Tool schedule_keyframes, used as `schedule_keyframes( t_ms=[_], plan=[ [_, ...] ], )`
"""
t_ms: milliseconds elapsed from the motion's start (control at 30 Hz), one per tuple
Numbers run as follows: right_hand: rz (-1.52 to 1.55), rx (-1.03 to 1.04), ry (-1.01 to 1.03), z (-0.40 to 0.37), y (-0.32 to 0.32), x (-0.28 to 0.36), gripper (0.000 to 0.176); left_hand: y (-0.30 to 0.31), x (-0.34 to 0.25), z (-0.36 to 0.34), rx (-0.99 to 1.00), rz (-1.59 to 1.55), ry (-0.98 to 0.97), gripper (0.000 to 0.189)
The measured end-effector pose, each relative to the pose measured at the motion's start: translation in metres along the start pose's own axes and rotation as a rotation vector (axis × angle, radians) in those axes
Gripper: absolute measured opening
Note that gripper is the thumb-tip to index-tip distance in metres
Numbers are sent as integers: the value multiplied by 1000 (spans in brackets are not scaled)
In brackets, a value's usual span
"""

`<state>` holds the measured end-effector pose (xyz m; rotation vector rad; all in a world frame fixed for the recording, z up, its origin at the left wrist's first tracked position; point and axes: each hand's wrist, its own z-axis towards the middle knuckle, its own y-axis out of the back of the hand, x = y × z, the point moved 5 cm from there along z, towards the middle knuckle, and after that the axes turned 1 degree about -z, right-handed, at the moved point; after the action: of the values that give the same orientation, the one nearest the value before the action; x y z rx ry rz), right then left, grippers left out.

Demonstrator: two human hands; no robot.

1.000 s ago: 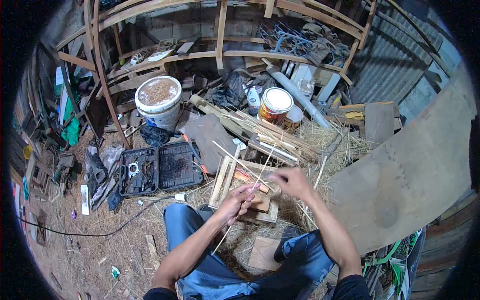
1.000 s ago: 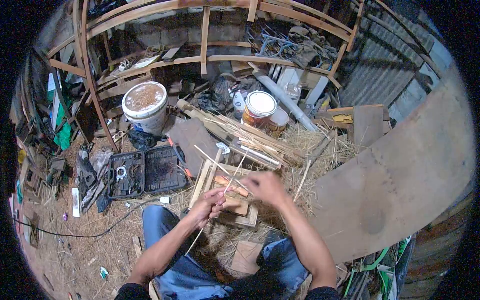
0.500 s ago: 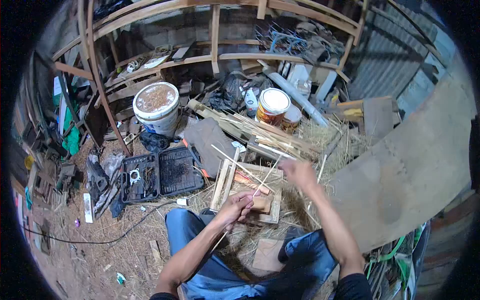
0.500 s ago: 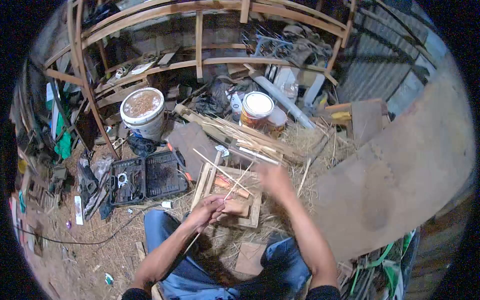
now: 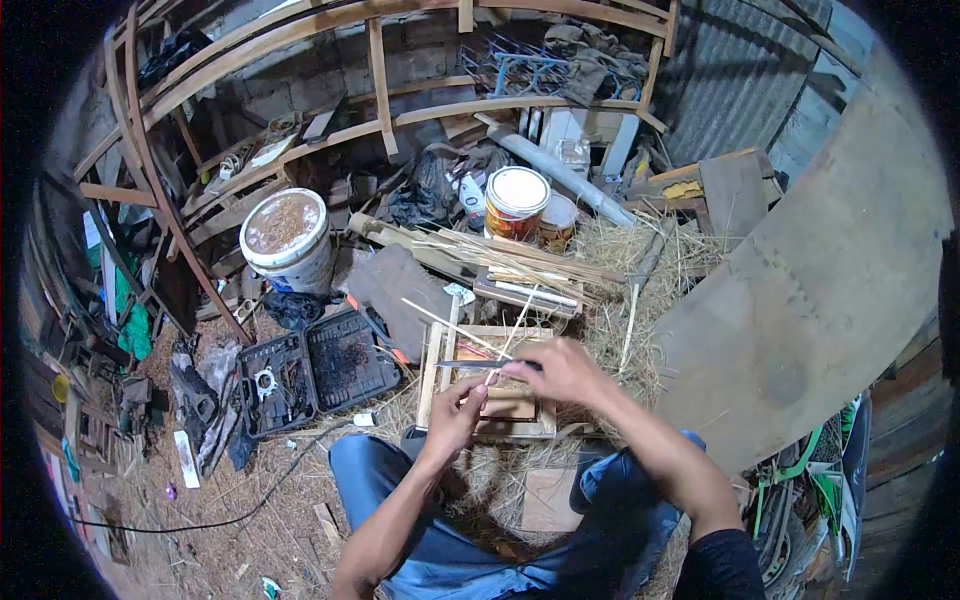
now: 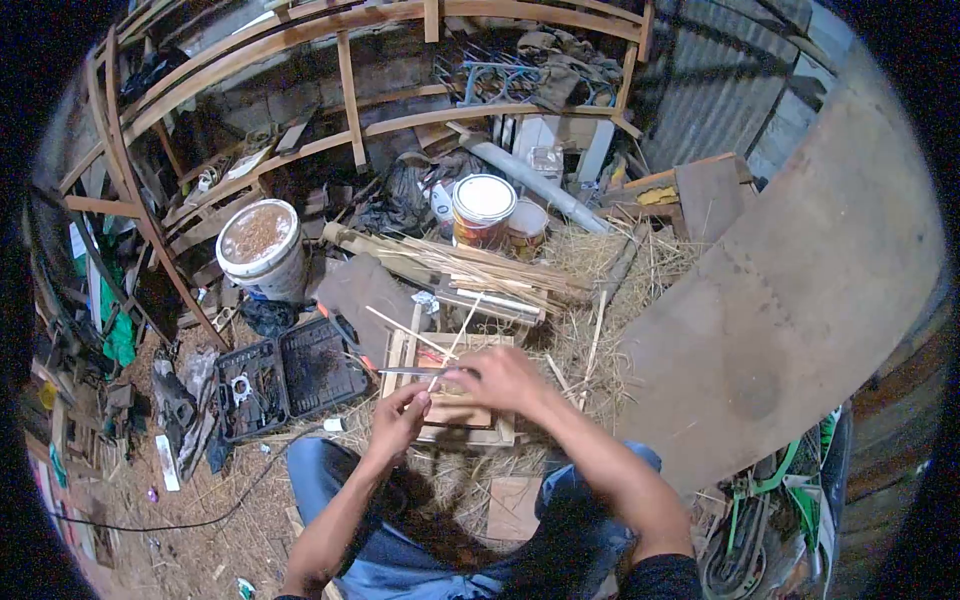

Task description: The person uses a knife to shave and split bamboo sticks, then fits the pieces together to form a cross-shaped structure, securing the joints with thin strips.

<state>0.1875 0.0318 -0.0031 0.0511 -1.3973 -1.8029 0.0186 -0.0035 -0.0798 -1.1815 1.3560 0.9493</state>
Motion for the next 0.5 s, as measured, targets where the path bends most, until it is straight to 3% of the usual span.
schedule_keyframes(
  t_ms=[133, 200, 267, 333, 400, 433, 500],
  plan=[
    [-95, -10, 5, 12, 19, -19, 28, 3, -13, 1, 8, -70, 110, 27],
    [-252, 175, -438, 10, 31, -49, 22, 3, -8, -2, 26, -61, 56, 26],
    [-226, -158, -515, -6, 48, -104, 24, 3, -6, -9, 54, 72, 40, 26],
    [-335, -220, -636, -24, 74, -132, 27, 7, -3, -12, 44, 62, 66, 26],
    [-273, -242, -662, -28, 74, -120, 28, 13, 3, -11, 15, 31, 111, 26],
    [-216, -259, -689, -32, 76, -115, 30, 13, 5, -5, -52, 29, -70, 26],
    [-116, -223, -574, -19, 63, -79, 31, 12, 4, 0, -117, 164, -139, 26]
  ],
)
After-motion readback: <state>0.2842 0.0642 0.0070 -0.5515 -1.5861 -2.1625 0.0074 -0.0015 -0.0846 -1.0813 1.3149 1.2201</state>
